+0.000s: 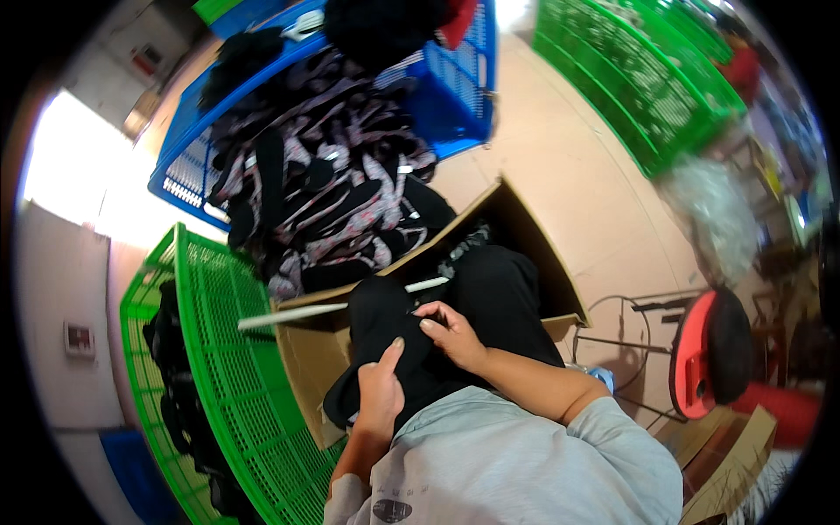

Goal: The person sits on the floor in a workshop and sews patterned straps onto black slipper soles using a needle and thread. They pick up a sole and a strap from a blue crate, align them, and stitch the strap to the sole by hand, repeating the process for multiple slippers.

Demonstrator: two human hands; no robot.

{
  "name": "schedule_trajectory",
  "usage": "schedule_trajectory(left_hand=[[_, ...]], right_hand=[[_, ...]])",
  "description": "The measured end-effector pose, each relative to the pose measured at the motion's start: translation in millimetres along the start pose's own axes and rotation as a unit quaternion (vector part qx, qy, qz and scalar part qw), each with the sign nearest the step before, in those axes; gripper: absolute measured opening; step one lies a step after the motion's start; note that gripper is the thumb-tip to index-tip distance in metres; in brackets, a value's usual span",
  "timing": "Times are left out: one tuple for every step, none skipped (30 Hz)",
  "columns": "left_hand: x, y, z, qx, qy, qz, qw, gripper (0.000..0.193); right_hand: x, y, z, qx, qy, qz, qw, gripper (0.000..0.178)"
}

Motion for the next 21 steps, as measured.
schedule_trajectory(left_hand=[[-1, 1, 0, -0.004, 0.008, -0.012, 1.0, 0.017], [-2, 0, 1, -0.017, 0.012, -0.009, 1.0, 0.018], [-3, -1, 3, -0.03, 0.015, -0.005, 0.999, 0.019], [-4, -1, 4, -0.036, 0.013, 0.004, 0.999, 0.017], [-4, -3, 5, -0.024, 0.005, 0.022, 0.999, 0.021], [-2, -5, 7, -0.01, -0.003, 0.042, 0.999, 0.027], [-2, -7, 9, 0.005, -0.01, 0.062, 0.998, 0.032], [-4, -12, 13, 0.043, -0.035, 0.05, 0.997, 0.023], [-4, -18, 16, 0.114, -0.058, 0.063, 0.99, 0.023], [-2, -26, 19, 0.184, -0.081, 0.076, 0.977, 0.024], [-3, -32, 22, 0.253, -0.105, 0.087, 0.958, 0.027], [-10, -24, 7, 0.443, -0.038, 0.052, 0.894, 0.038], [-33, -8, -13, 0.539, 0.078, 0.031, 0.838, 0.025], [-53, -1, -24, 0.532, 0.206, 0.02, 0.821, 0.022], [-71, 1, -36, 0.519, 0.287, 0.019, 0.805, 0.019], [-89, 4, -49, 0.508, 0.366, 0.016, 0.78, 0.018], [-103, -1, -70, 0.499, 0.402, 0.026, 0.767, 0.018], [-115, -7, -85, 0.491, 0.439, 0.038, 0.752, 0.019], [-118, -24, -91, 0.452, 0.484, -0.029, 0.749, 0.022], [-117, -37, -98, 0.447, 0.499, -0.09, 0.737, 0.023], [-114, -48, -104, 0.438, 0.514, -0.149, 0.722, 0.024]], right_hand=[[0, 0, -3, -0.024, 0.011, 0.007, 1.0, 0.019], [-1, 2, -7, -0.046, 0.022, 0.016, 0.999, 0.02], [1, 5, -6, -0.03, 0.005, 0.036, 0.999, 0.022], [1, 5, -5, -0.041, -0.002, 0.041, 0.998, 0.022], [0, 6, -5, -0.053, -0.011, 0.045, 0.998, 0.022], [-1, 4, -6, -0.051, -0.022, 0.041, 0.998, 0.022], [0, 2, -14, -0.041, -0.031, 0.034, 0.998, 0.021], [-4, -2, -20, -0.031, 0.0, 0.023, 0.999, 0.022], [-6, -4, -21, -0.021, 0.031, 0.012, 0.999, 0.023], [-7, -5, -22, -0.018, 0.052, -0.005, 0.998, 0.023], [-4, 1, -21, -0.001, 0.012, -0.027, 1.0, 0.022], [-5, 2, -20, 0.005, 0.032, -0.028, 0.999, 0.022], [-6, 1, -17, 0.015, 0.052, -0.032, 0.998, 0.021], [-6, -4, -28, 0.04, 0.048, -0.067, 0.996, 0.021], [-5, -11, -34, 0.057, 0.05, -0.085, 0.993, 0.022], [-3, -10, -28, 0.066, 0.051, -0.088, 0.993, 0.022], [-1, -9, -21, 0.074, 0.053, -0.09, 0.992, 0.022], [-3, -12, -23, 0.082, 0.057, -0.106, 0.989, 0.023], [-3, -12, -16, 0.07, 0.063, -0.063, 0.994, 0.025], [-4, -12, -15, 0.063, 0.063, -0.101, 0.991, 0.026], [-3, -12, -12, 0.056, 0.06, -0.14, 0.987, 0.027]])
Point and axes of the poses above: each hand's wrist, its own x-axis towards the middle knuckle, its own y-axis out of the palm, z = x × y, the point moved 5 cm from there along x, towards the middle knuckle, and after that the axes turned 10 degrees about -y, right-handed, at the moved point
